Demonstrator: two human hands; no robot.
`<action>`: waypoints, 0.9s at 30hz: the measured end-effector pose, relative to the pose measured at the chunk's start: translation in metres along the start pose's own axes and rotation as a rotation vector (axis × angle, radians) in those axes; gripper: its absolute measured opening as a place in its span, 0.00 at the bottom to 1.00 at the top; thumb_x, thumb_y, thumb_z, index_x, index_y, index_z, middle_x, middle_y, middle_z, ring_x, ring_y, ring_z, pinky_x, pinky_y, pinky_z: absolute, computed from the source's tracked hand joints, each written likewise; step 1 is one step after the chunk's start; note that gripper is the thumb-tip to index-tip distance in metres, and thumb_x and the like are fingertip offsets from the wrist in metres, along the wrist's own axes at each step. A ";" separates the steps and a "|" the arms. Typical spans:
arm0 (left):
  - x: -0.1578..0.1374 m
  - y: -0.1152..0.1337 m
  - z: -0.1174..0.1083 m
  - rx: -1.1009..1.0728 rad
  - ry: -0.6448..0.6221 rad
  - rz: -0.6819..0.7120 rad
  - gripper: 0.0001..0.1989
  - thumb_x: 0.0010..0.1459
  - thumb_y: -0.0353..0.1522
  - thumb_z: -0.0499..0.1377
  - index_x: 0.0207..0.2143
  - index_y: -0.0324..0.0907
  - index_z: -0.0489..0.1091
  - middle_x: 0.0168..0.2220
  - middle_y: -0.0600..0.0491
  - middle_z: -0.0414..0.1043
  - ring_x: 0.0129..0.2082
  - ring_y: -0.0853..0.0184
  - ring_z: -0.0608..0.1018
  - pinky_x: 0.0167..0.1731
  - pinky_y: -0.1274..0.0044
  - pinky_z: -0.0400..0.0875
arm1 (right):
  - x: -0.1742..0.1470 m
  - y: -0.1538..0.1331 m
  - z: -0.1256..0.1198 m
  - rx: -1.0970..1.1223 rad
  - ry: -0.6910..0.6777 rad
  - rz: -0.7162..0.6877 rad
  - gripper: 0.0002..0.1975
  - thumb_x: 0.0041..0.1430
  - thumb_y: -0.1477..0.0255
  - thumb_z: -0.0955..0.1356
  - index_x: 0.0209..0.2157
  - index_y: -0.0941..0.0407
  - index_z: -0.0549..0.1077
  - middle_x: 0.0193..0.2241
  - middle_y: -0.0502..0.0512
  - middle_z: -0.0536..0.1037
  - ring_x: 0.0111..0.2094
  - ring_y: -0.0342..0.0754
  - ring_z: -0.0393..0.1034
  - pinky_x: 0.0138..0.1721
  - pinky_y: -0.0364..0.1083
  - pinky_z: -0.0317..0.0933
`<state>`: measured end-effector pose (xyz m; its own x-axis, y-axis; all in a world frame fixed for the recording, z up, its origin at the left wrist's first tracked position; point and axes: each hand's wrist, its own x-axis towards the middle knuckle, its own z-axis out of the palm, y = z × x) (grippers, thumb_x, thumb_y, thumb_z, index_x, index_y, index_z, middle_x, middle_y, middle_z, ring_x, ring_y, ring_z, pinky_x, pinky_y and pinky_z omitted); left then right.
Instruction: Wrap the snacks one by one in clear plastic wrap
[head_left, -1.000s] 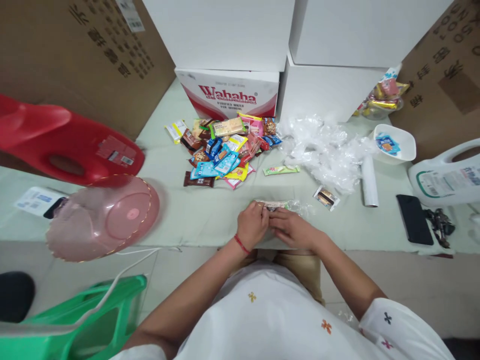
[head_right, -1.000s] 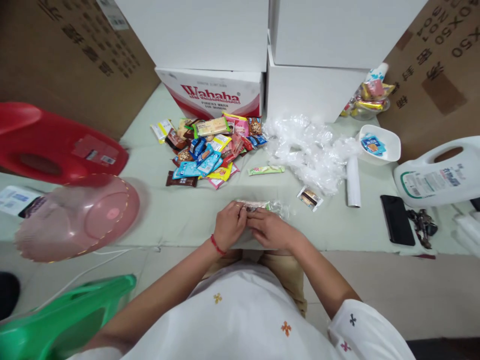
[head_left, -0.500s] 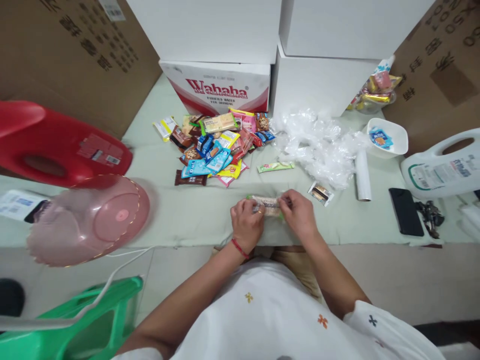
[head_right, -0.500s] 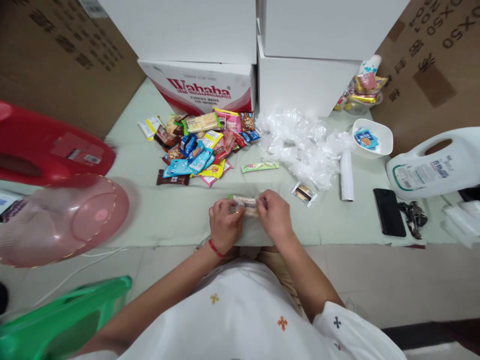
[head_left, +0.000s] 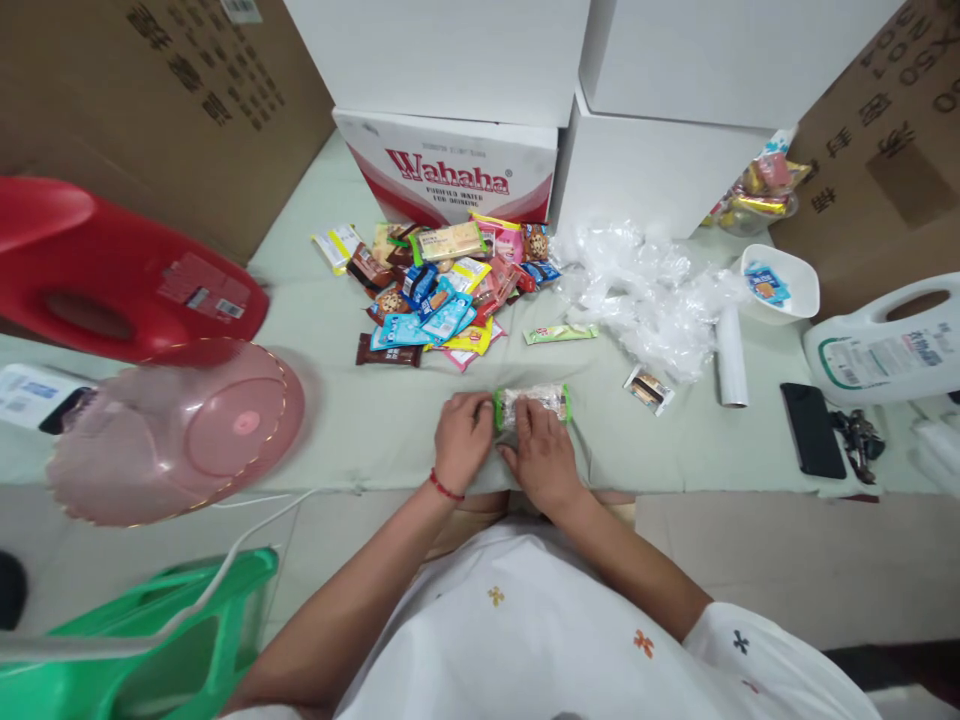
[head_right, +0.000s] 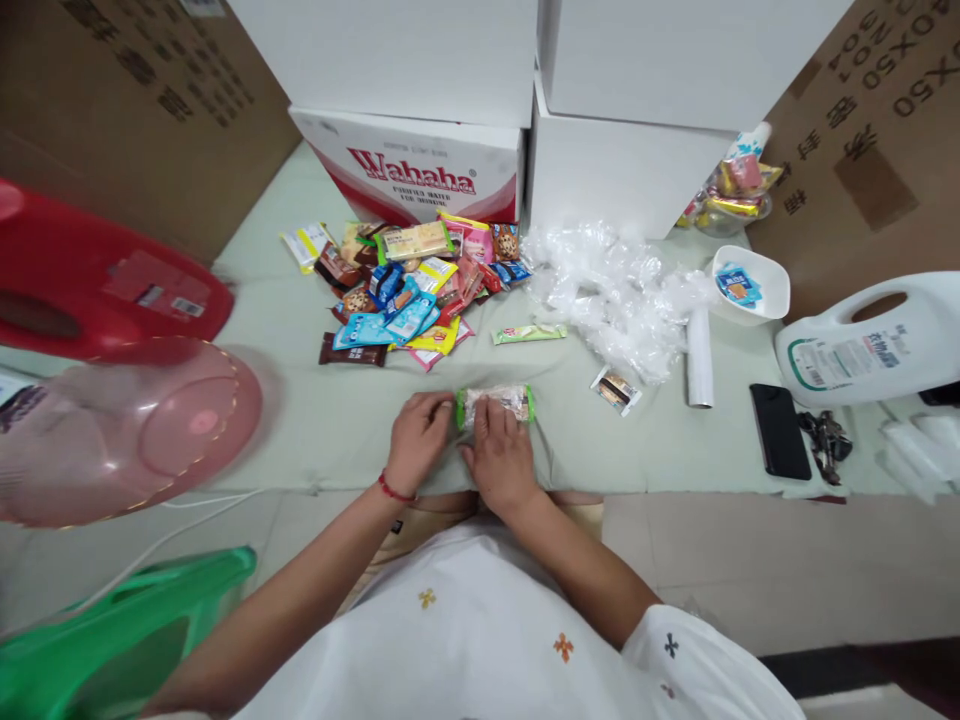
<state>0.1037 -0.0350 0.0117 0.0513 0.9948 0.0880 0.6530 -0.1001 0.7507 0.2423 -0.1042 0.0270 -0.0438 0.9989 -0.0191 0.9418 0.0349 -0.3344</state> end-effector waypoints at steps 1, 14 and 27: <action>0.004 0.003 0.001 0.029 -0.058 0.023 0.12 0.61 0.34 0.55 0.37 0.43 0.79 0.38 0.47 0.81 0.42 0.58 0.79 0.48 0.66 0.73 | -0.001 -0.001 0.004 -0.001 -0.001 0.011 0.36 0.69 0.65 0.67 0.72 0.59 0.54 0.64 0.75 0.64 0.61 0.66 0.61 0.57 0.63 0.61; 0.006 0.011 -0.016 -0.319 -0.378 0.030 0.24 0.47 0.24 0.56 0.46 0.45 0.81 0.46 0.51 0.83 0.46 0.60 0.82 0.53 0.67 0.75 | 0.021 0.009 -0.009 -0.088 0.017 0.088 0.19 0.67 0.69 0.67 0.58 0.58 0.69 0.50 0.68 0.72 0.49 0.60 0.66 0.48 0.55 0.64; 0.010 0.052 0.018 -0.942 -0.690 -0.114 0.21 0.53 0.42 0.71 0.44 0.41 0.71 0.44 0.47 0.79 0.42 0.61 0.80 0.44 0.71 0.74 | 0.010 0.068 -0.068 0.826 0.117 0.002 0.15 0.70 0.61 0.62 0.39 0.55 0.75 0.34 0.53 0.72 0.35 0.47 0.69 0.37 0.45 0.66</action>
<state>0.1518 -0.0299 0.0402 0.6161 0.7696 -0.1677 -0.1219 0.3035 0.9450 0.3289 -0.0891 0.0682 0.0356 0.9974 0.0621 0.3926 0.0432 -0.9187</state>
